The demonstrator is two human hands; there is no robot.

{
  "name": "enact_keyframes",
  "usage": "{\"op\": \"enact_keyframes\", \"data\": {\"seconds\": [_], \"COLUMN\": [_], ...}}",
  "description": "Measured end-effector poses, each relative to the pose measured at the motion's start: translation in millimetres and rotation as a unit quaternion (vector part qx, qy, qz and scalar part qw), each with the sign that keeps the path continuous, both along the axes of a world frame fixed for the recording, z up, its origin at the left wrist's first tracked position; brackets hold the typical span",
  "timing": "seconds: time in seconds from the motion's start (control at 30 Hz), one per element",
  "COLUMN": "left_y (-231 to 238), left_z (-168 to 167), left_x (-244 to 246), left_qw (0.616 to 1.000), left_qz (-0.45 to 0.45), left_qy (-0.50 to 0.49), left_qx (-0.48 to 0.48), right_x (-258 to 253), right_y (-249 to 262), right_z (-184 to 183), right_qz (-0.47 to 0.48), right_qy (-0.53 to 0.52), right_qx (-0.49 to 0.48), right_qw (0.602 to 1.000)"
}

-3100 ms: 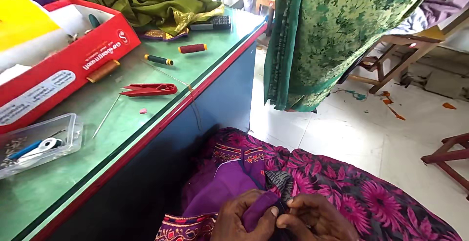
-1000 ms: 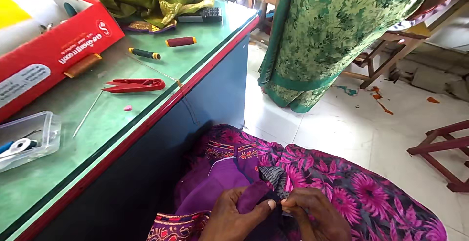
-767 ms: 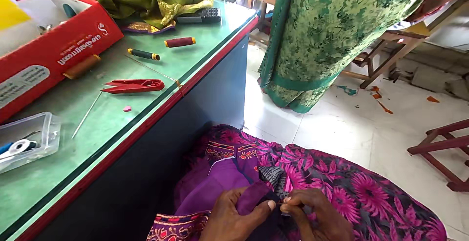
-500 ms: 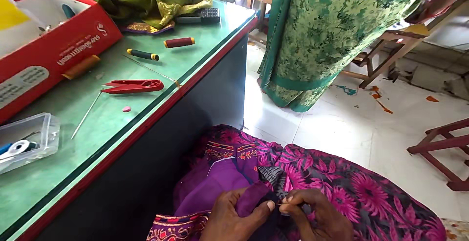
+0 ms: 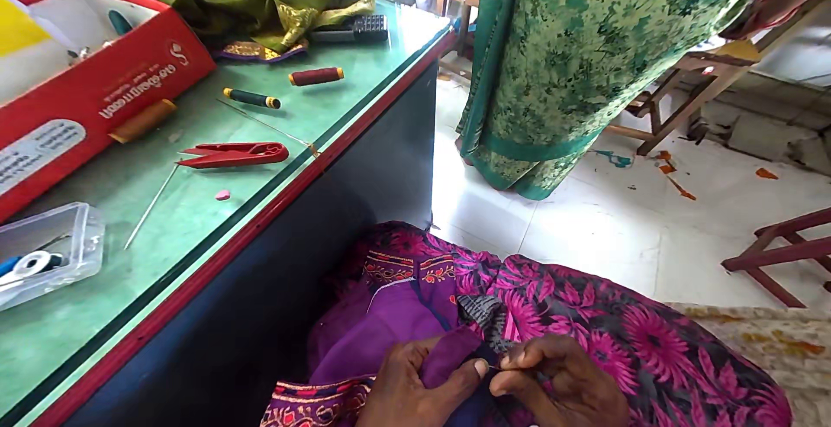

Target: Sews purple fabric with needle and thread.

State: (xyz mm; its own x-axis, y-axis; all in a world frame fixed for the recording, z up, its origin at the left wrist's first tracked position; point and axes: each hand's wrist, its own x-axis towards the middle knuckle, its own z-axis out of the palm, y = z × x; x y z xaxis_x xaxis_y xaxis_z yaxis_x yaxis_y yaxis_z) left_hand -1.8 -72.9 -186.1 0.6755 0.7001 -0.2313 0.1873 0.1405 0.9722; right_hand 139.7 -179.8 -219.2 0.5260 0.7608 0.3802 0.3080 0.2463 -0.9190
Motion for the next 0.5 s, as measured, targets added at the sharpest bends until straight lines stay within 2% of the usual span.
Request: {"op": "enact_keyframes", "data": {"seconds": [0.5], "left_y": [1], "left_z": [-1], "left_x": [1], "left_qw": [0.998], "left_qz": [0.026], "left_qy": [-0.044], "left_qx": [-0.047], "right_x": [6], "right_y": [-3], "right_z": [-5], "right_qz": [0.049], "right_qy": [0.058], "right_qx": [0.008], "right_qw": [0.997]}}
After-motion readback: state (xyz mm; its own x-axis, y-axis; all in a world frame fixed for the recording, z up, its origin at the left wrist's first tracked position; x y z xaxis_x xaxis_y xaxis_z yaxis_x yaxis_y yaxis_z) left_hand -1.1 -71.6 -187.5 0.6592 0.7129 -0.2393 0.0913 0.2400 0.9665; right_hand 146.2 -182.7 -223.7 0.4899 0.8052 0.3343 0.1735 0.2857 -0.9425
